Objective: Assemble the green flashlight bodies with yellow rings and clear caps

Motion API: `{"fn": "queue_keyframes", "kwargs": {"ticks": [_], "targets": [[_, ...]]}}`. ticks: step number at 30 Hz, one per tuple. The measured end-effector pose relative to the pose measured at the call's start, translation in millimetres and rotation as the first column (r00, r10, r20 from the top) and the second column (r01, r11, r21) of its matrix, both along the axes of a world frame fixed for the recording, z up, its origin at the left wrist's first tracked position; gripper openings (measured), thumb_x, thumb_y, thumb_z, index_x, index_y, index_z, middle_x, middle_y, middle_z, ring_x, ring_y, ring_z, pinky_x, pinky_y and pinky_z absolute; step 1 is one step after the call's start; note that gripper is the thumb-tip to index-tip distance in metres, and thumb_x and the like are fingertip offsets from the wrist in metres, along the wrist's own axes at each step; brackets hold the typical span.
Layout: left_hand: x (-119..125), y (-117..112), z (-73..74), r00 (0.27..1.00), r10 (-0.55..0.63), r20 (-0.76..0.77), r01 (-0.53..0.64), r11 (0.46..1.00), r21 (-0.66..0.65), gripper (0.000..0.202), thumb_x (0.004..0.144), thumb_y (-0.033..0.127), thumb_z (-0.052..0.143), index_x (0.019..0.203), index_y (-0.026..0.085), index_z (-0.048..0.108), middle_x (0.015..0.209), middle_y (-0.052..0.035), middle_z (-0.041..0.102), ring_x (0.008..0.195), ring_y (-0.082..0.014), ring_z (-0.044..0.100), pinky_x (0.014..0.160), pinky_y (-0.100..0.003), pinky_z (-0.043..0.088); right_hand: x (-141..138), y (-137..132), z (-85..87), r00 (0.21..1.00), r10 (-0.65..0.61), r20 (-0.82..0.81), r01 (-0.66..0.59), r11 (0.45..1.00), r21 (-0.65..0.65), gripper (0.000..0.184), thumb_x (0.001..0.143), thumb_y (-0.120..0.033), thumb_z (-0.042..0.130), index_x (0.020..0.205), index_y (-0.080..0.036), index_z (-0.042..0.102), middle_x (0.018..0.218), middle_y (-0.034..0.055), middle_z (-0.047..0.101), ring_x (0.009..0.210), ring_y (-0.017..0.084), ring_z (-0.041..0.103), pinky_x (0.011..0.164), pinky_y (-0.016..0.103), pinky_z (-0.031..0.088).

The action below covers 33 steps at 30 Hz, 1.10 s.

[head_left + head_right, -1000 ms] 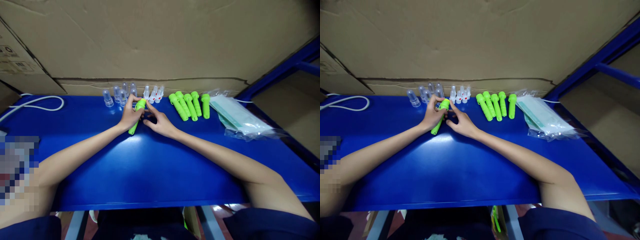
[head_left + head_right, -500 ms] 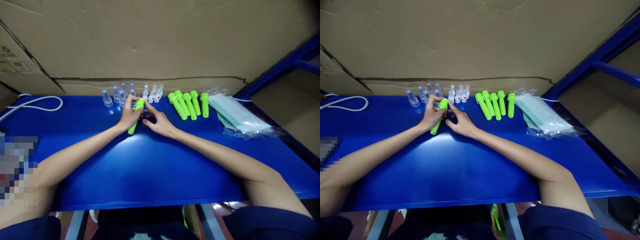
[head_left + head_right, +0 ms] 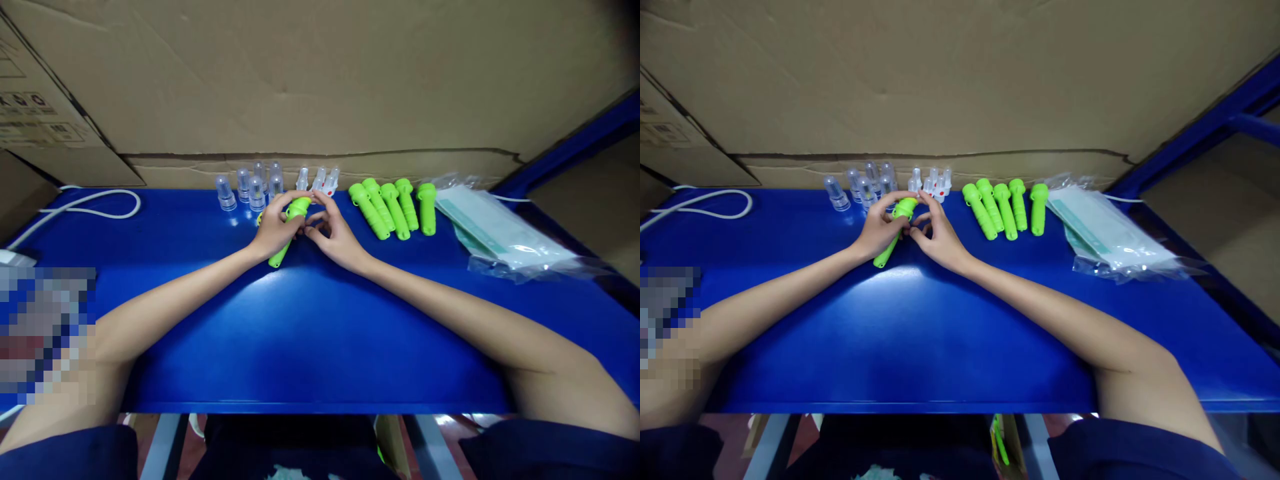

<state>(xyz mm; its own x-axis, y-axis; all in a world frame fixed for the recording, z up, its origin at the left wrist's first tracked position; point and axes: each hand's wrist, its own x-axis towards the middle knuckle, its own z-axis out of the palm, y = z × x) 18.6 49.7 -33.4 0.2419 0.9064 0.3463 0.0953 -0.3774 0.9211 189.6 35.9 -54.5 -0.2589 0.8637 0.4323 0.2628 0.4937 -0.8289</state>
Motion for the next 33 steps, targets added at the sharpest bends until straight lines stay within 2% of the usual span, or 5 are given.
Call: {"fn": "queue_keyframes", "kwargs": {"ticks": [8, 17, 25, 29, 33], "targets": [[1.4, -3.8, 7.7, 0.985, -0.124, 0.122, 0.138, 0.984, -0.115, 0.054, 0.069, 0.007, 0.057, 0.118, 0.021, 0.07, 0.118, -0.0028, 0.074, 0.053, -0.006, 0.061, 0.046, -0.02, 0.05, 3.3, 6.8, 0.7, 0.989, 0.13, 0.065, -0.125, 0.988, -0.087, 0.076, 0.088, -0.017, 0.057, 0.161, -0.025, 0.036, 0.137, 0.011, 0.067, 0.098, 0.022, 0.071, 0.089, 0.043, 0.061], [2.0, -2.4, 4.5, 0.985, -0.074, 0.153, 0.094, 0.987, -0.127, 0.052, 0.066, 0.008, 0.057, 0.115, 0.024, 0.067, 0.092, 0.001, 0.073, 0.05, -0.0074, 0.056, 0.046, -0.021, 0.048, 2.5, 0.6, -2.1, 0.961, 0.094, 0.261, -0.109, 0.993, 0.043, 0.096, 0.09, -0.028, 0.063, 0.171, -0.023, 0.012, 0.169, 0.0157, 0.034, 0.152, 0.034, 0.04, 0.122, 0.058, 0.039], [1.6, 3.0, 1.3, 0.987, 0.002, 0.162, 0.025, 0.986, -0.164, 0.053, 0.066, 0.009, 0.054, 0.116, 0.023, 0.067, 0.078, 0.0036, 0.064, 0.047, -0.0079, 0.054, 0.043, -0.021, 0.045, -4.5, -4.6, -2.5, 0.883, 0.132, 0.451, -0.221, 0.964, 0.15, 0.106, 0.094, -0.032, 0.055, 0.169, -0.012, -0.017, 0.146, 0.0232, 0.054, 0.135, 0.037, 0.051, 0.116, 0.065, 0.04], [-0.5, 8.8, -5.8, 0.99, -0.08, 0.115, 0.09, 0.992, -0.087, 0.059, 0.072, 0.013, 0.059, 0.13, 0.025, 0.063, 0.103, -0.002, 0.072, 0.059, -0.0094, 0.062, 0.057, -0.025, 0.054, -2.9, -5.5, -1.5, 0.903, 0.112, 0.415, -0.171, 0.979, 0.107, 0.102, 0.098, -0.044, 0.054, 0.17, -0.015, -0.013, 0.151, 0.0239, 0.051, 0.134, 0.036, 0.053, 0.113, 0.063, 0.044], [-1.5, 16.7, -17.0, 0.969, -0.216, 0.121, 0.218, 0.976, -0.006, 0.07, 0.08, 0.028, 0.071, 0.146, 0.028, 0.047, 0.146, -0.0098, 0.062, 0.104, -0.0224, 0.073, 0.091, -0.038, 0.06, 0.9, -3.8, 0.2, 0.943, 0.121, 0.31, -0.142, 0.989, 0.044, 0.092, 0.1, -0.047, 0.05, 0.171, -0.019, -0.001, 0.161, 0.0197, 0.045, 0.147, 0.034, 0.048, 0.121, 0.06, 0.04]]}}
